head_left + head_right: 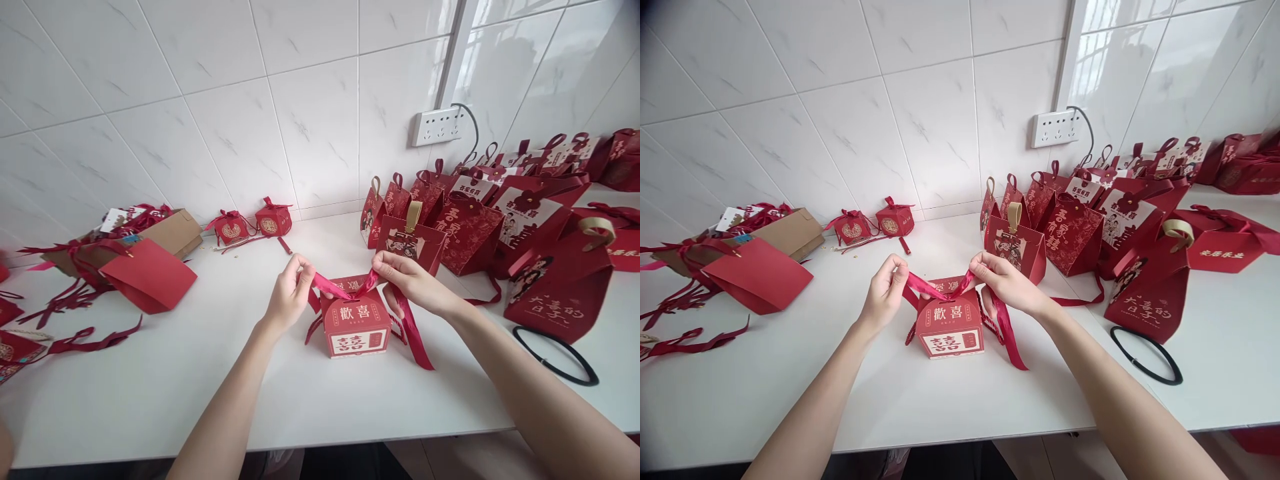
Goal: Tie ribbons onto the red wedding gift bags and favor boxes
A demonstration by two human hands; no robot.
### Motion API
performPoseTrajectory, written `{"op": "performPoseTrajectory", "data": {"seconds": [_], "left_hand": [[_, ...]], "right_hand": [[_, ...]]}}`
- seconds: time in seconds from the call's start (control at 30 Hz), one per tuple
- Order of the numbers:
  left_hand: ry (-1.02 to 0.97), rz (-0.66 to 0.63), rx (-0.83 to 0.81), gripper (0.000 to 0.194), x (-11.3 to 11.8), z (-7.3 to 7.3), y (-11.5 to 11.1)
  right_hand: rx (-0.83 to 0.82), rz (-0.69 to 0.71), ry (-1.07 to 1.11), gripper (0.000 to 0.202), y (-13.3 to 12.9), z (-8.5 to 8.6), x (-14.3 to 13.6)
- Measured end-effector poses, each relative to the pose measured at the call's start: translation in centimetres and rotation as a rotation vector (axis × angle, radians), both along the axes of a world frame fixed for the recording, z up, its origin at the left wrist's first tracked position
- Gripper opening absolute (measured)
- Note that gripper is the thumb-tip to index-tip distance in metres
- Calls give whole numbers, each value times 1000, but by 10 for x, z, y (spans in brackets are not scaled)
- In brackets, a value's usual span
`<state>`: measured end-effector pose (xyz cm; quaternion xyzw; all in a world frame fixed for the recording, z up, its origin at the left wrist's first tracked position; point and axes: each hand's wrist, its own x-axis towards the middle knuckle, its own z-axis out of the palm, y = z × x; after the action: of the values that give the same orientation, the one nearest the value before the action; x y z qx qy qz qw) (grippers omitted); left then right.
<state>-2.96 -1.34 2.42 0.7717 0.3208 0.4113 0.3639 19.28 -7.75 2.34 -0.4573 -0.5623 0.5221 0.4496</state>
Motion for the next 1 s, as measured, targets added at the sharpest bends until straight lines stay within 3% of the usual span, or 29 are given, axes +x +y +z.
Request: {"op": "performPoseTrajectory", "data": {"seconds": [0.2, 0.43, 0.7, 1.0], "left_hand": [[-4, 54, 36, 42, -2, -3, 3], [-30, -54, -117, 38, 1, -5, 0], [-58, -204, -283, 34, -9, 2, 11], [-184, -184, -298, 36, -14, 2, 15]], "right_hand": [[-33, 1, 6, 41, -1, 0, -1], [-23, -29, 53, 40, -1, 1, -4], [-101, -72, 186, 32, 5, -1, 4], [-100, 55, 163, 26, 4, -2, 8]]}}
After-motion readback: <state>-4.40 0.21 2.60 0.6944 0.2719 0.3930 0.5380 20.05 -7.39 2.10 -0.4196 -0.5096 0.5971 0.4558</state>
